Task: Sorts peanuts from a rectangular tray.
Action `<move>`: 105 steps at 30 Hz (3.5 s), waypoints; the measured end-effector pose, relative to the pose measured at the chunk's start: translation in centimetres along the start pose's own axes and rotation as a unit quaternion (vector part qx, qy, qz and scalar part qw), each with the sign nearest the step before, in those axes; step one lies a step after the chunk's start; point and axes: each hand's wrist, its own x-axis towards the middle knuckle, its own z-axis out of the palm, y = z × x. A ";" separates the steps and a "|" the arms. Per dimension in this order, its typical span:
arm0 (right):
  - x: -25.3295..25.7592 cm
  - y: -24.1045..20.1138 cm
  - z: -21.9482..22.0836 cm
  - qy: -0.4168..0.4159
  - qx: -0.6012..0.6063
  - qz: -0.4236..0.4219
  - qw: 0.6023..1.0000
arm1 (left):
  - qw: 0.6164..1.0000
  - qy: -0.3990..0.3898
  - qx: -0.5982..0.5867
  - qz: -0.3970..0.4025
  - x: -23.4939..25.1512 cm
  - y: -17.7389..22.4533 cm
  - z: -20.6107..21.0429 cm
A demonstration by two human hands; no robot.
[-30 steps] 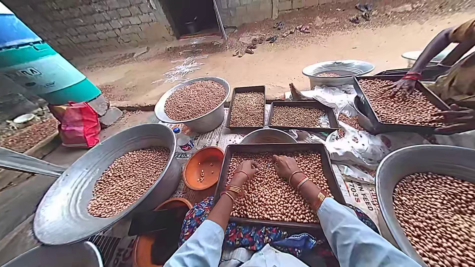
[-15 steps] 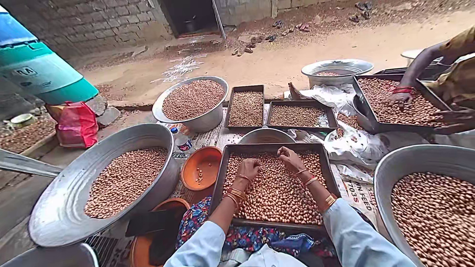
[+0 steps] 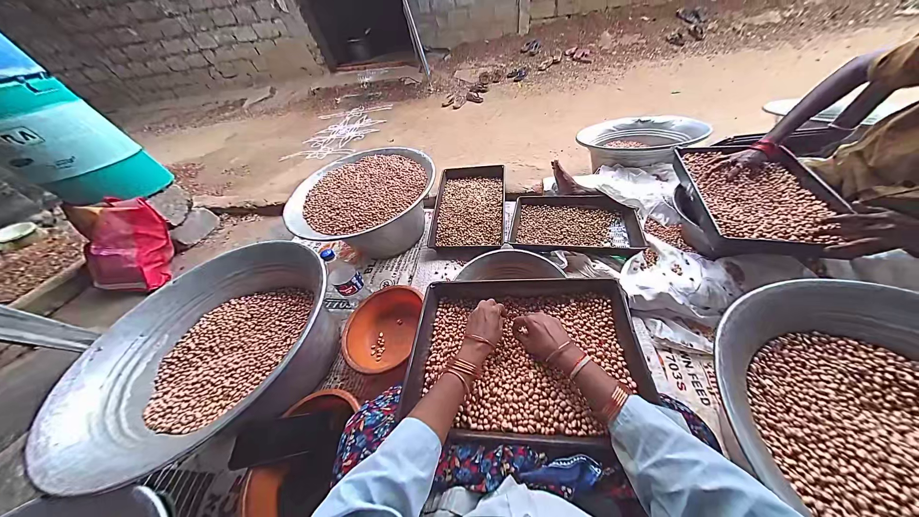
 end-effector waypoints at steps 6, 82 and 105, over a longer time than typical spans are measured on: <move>1.8 -0.6 -1.0 0.057 0.012 0.024 0.998 | 1.000 0.003 0.002 -0.014 -0.4 0.0 0.3; -0.6 -4.7 0.1 -0.024 0.202 -0.007 0.979 | 0.984 0.097 -0.082 -0.125 -12.8 -10.8 -6.7; 0.4 -7.7 4.0 -0.015 0.009 -0.094 0.995 | 0.935 0.117 -0.328 -0.074 -8.6 -11.2 -3.7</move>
